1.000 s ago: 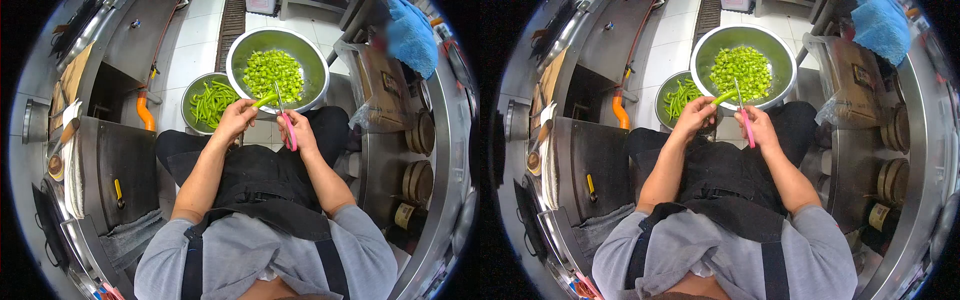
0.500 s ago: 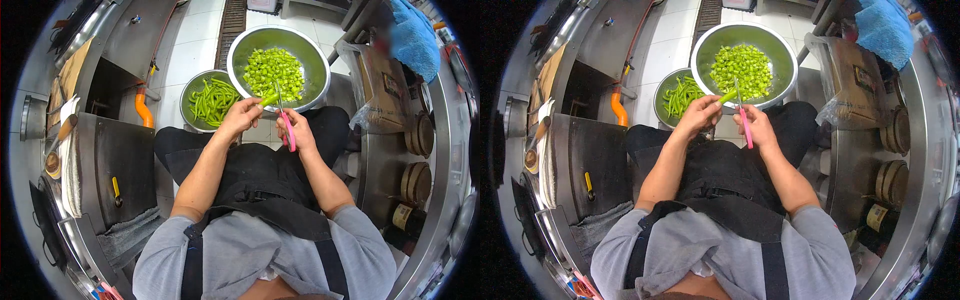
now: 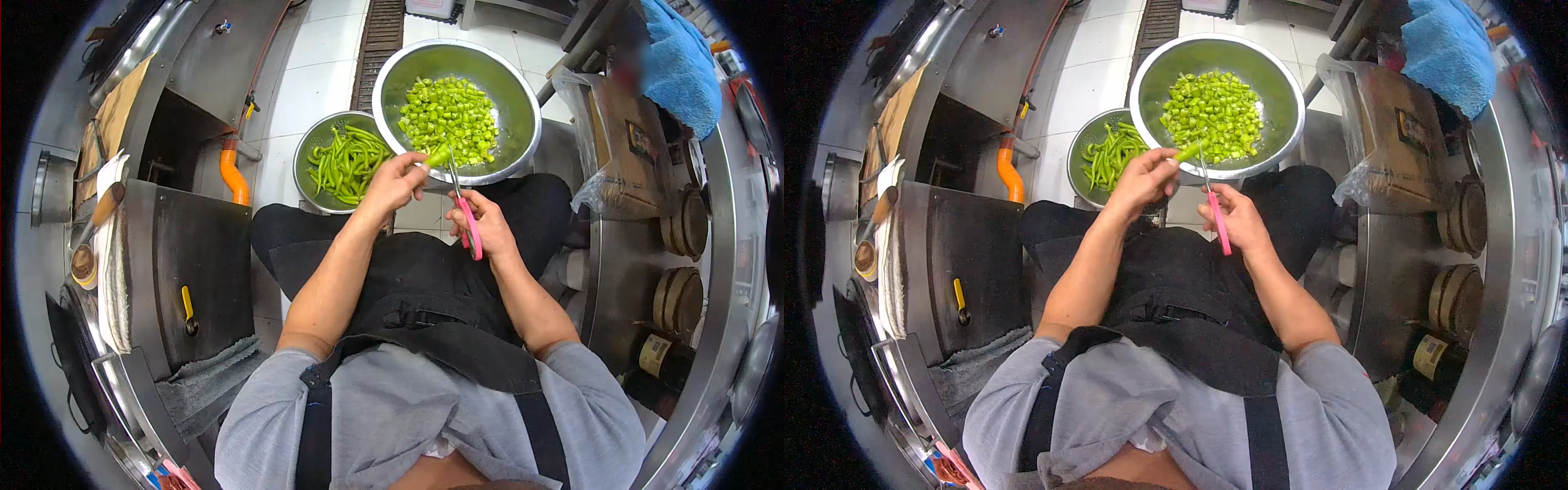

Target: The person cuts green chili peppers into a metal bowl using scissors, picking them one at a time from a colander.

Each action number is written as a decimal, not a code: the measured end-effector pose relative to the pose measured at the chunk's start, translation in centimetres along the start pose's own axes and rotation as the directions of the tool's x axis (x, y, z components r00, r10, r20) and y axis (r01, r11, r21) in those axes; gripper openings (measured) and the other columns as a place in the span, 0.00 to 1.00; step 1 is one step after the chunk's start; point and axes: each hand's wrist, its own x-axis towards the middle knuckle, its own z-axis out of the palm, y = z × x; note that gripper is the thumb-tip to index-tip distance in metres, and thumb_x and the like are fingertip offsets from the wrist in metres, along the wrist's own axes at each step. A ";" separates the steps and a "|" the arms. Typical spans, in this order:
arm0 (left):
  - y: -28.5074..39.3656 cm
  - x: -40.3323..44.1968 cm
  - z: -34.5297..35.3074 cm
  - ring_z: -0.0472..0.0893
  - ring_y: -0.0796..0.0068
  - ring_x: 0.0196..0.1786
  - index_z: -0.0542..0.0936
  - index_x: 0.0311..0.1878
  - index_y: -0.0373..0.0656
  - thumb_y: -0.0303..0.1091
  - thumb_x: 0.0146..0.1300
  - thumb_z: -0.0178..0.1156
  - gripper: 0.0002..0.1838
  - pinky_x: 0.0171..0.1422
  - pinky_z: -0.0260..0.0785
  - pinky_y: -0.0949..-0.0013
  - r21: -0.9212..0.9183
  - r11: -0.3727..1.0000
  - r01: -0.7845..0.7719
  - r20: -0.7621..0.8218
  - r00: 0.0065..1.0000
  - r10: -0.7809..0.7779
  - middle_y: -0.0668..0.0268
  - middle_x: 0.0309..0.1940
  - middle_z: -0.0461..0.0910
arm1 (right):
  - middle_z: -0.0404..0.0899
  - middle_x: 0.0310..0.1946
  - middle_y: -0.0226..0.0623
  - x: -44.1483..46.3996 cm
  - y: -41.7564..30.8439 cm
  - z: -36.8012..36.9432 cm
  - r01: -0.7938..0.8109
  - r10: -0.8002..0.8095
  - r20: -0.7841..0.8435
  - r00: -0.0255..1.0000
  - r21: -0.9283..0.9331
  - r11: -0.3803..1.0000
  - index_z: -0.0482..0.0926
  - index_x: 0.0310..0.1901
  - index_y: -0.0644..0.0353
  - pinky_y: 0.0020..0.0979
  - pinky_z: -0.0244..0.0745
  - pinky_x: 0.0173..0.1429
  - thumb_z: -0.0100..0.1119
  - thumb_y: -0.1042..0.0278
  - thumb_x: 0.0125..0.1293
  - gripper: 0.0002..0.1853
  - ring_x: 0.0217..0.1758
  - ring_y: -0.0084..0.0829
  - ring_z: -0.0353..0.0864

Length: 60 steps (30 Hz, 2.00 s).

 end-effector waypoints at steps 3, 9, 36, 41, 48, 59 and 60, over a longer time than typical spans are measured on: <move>0.7 -0.7 0.9 0.73 0.84 0.24 0.73 0.58 0.36 0.37 0.67 0.57 0.20 0.22 0.56 0.80 0.054 0.996 0.064 0.091 0.993 -0.069 0.70 0.28 0.75 | 0.79 0.32 0.33 0.9 -0.6 0.3 0.065 -0.064 -0.017 0.998 0.042 0.997 0.75 0.54 0.65 0.23 0.72 0.29 0.67 0.67 0.60 0.22 0.24 0.21 0.76; 0.9 -0.9 -0.4 0.74 0.84 0.27 0.73 0.58 0.35 0.32 0.64 0.59 0.20 0.26 0.59 0.80 0.048 0.998 0.046 0.034 0.998 -0.048 0.68 0.31 0.79 | 0.77 0.24 0.32 0.4 -2.1 0.0 -0.029 0.029 -0.052 0.998 0.005 1.000 0.76 0.51 0.68 0.23 0.67 0.22 0.67 0.64 0.60 0.21 0.17 0.19 0.71; 0.4 -0.1 -1.0 0.77 0.83 0.28 0.73 0.53 0.35 0.28 0.64 0.58 0.15 0.25 0.59 0.81 0.022 0.999 0.039 -0.150 0.988 -0.035 0.66 0.30 0.80 | 0.75 0.21 0.32 -0.1 -0.6 0.0 -0.083 0.083 -0.084 0.993 -0.002 0.997 0.76 0.49 0.67 0.22 0.61 0.16 0.67 0.63 0.61 0.20 0.14 0.19 0.71; 0.5 0.2 -0.7 0.78 0.84 0.28 0.73 0.52 0.34 0.30 0.65 0.59 0.15 0.24 0.59 0.80 -0.067 0.997 -0.035 -0.171 0.985 0.023 0.66 0.30 0.80 | 0.78 0.26 0.34 -0.4 0.1 0.0 -0.021 0.021 -0.003 1.000 -0.007 1.000 0.75 0.52 0.67 0.22 0.68 0.21 0.66 0.66 0.61 0.21 0.19 0.21 0.75; 0.0 -0.1 0.5 0.74 0.85 0.24 0.76 0.51 0.37 0.32 0.65 0.61 0.14 0.23 0.57 0.80 0.023 1.000 -0.005 0.013 1.000 0.004 0.70 0.26 0.77 | 0.77 0.27 0.31 0.7 -1.1 0.9 0.031 -0.030 -0.011 0.999 0.044 0.999 0.75 0.53 0.66 0.22 0.69 0.27 0.67 0.67 0.60 0.21 0.23 0.19 0.76; -0.4 0.4 -0.5 0.74 0.84 0.24 0.73 0.53 0.37 0.30 0.64 0.60 0.16 0.24 0.59 0.80 0.005 1.000 -0.029 -0.213 0.977 0.029 0.69 0.27 0.78 | 0.77 0.23 0.32 -0.3 0.3 0.0 -0.044 0.044 -0.052 0.998 0.005 0.999 0.75 0.52 0.67 0.23 0.67 0.20 0.67 0.65 0.60 0.22 0.16 0.20 0.72; -0.5 0.5 -0.6 0.75 0.84 0.26 0.73 0.54 0.36 0.30 0.65 0.60 0.16 0.25 0.60 0.80 -0.023 0.999 -0.044 -0.227 0.973 0.038 0.67 0.28 0.79 | 0.77 0.23 0.32 -0.5 0.4 0.0 -0.045 0.045 -0.053 0.998 0.004 0.999 0.75 0.52 0.67 0.23 0.67 0.20 0.67 0.65 0.60 0.22 0.16 0.20 0.72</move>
